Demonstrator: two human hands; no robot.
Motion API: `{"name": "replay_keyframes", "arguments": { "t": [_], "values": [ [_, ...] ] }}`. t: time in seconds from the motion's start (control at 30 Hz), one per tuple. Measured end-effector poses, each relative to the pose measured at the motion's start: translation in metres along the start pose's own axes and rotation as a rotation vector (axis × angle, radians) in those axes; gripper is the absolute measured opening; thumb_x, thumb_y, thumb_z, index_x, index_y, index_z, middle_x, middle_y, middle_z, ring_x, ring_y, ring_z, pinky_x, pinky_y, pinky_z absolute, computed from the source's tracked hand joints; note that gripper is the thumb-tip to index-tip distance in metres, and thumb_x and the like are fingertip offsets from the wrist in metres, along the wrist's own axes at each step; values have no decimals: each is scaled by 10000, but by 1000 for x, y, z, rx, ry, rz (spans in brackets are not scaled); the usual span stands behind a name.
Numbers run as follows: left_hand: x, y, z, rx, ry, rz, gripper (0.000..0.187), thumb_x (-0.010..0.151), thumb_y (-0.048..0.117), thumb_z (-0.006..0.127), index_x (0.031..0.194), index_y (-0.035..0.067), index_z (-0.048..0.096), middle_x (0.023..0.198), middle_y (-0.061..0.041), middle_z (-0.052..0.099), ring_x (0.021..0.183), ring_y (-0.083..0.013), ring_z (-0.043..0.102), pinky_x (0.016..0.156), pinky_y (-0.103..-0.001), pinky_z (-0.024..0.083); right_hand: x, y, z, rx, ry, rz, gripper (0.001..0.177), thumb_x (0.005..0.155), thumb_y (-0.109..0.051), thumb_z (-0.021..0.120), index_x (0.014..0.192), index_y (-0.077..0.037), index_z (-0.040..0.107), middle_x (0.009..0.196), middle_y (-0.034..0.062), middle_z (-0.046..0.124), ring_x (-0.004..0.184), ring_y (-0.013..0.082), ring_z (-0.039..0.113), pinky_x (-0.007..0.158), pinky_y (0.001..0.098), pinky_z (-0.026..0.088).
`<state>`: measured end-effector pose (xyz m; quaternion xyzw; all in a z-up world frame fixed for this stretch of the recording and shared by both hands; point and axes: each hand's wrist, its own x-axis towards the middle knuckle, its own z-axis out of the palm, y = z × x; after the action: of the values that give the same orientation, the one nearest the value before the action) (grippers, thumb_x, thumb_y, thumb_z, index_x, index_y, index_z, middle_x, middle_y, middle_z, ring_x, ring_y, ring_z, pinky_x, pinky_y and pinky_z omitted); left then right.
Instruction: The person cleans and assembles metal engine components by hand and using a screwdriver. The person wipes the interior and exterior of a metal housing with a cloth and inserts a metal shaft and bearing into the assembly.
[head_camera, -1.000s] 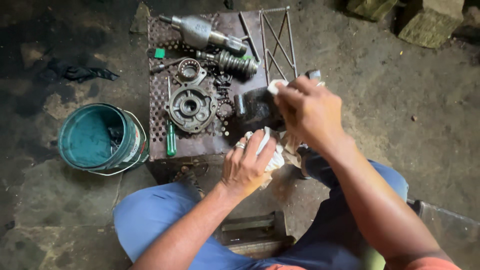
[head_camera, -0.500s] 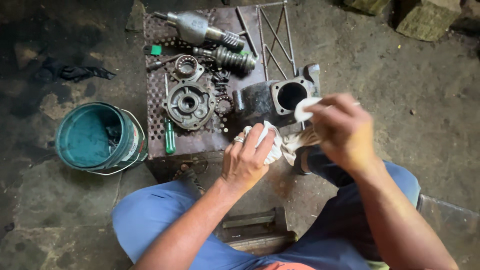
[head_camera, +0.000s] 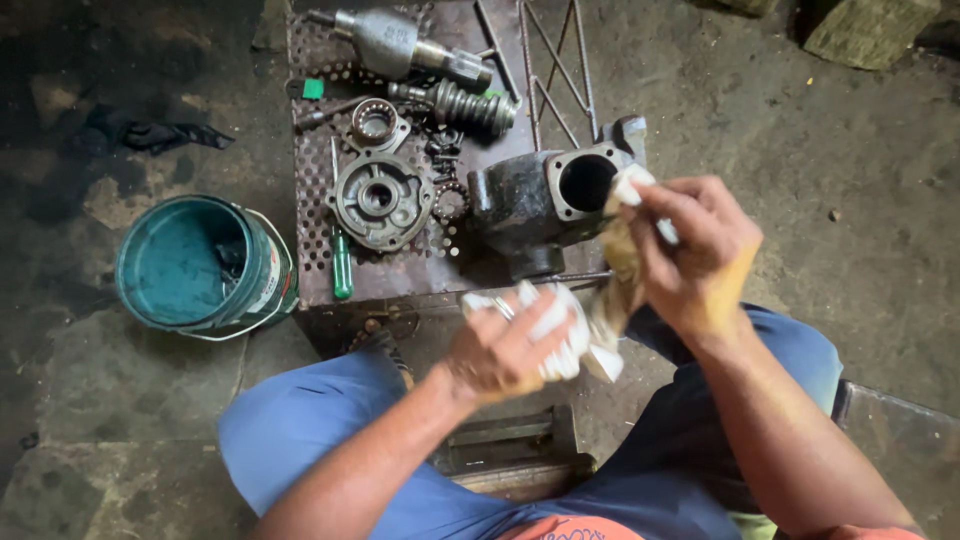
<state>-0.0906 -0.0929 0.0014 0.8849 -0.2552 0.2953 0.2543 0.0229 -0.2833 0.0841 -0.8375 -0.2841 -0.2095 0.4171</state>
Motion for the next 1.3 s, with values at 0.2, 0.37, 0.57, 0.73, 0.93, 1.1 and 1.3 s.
{"name": "replay_keyframes", "arguments": {
  "t": [0.2, 0.37, 0.57, 0.73, 0.93, 1.1, 1.3],
  "values": [
    [-19, 29, 3, -171, -177, 40, 217, 899, 150, 716, 1106, 85, 723, 1051, -115, 689, 787, -221, 716, 610, -324, 584, -16, -15, 26, -96, -142, -37, 196, 931, 20, 810, 1113, -34, 761, 924, 106, 686, 671, 166, 651, 580, 317, 514],
    [-16, 26, -2, -193, -228, -36, 332, 751, 200, 759, 1063, 103, 702, 1022, -117, 700, 676, -218, 672, 562, -353, 547, -14, -14, 25, 25, -167, -185, 274, 907, 1, 796, 1171, -53, 745, 946, 109, 671, 723, 194, 655, 602, 315, 525],
    [-11, 24, -14, -221, -107, -54, 457, 745, 283, 794, 1138, 75, 691, 1105, -118, 665, 758, -253, 697, 616, -363, 569, -19, -5, 19, -33, -279, -116, 213, 886, -28, 811, 1093, -45, 766, 859, 94, 659, 675, 187, 616, 595, 316, 495],
    [1, 30, -31, -221, 260, -41, 593, 872, 348, 893, 1326, 129, 580, 1252, -140, 573, 1154, -333, 613, 957, -461, 582, -48, -11, 28, 871, -440, 606, 186, 1019, -98, 710, 1166, 16, 703, 991, 30, 708, 874, 106, 614, 774, 247, 531],
    [9, -18, -51, -66, 196, -20, 595, 899, 321, 870, 1363, 151, 539, 1436, -173, 563, 1409, -420, 536, 1199, -501, 525, -43, -34, 36, 1589, -872, 884, 469, 947, -164, 510, 1381, 4, 565, 1111, 122, 722, 957, 190, 705, 839, 314, 563],
    [-8, -24, -64, -338, 54, -192, 542, 980, 432, 662, 1440, 154, 592, 1450, -182, 582, 1320, -324, 628, 1111, -448, 549, -50, -34, 42, 539, -847, 611, 364, 1040, -138, 602, 1315, 61, 734, 1097, 151, 731, 966, 164, 645, 877, 330, 597],
    [5, -17, -66, -95, 172, -194, 676, 961, 466, 474, 1565, 169, 411, 1600, -178, 439, 1486, -403, 457, 1251, -540, 338, -48, -58, 59, 1496, -750, 881, 577, 912, -267, 660, 1448, -155, 479, 1372, 7, 611, 1232, 106, 593, 1020, 279, 478]
  ]
}}
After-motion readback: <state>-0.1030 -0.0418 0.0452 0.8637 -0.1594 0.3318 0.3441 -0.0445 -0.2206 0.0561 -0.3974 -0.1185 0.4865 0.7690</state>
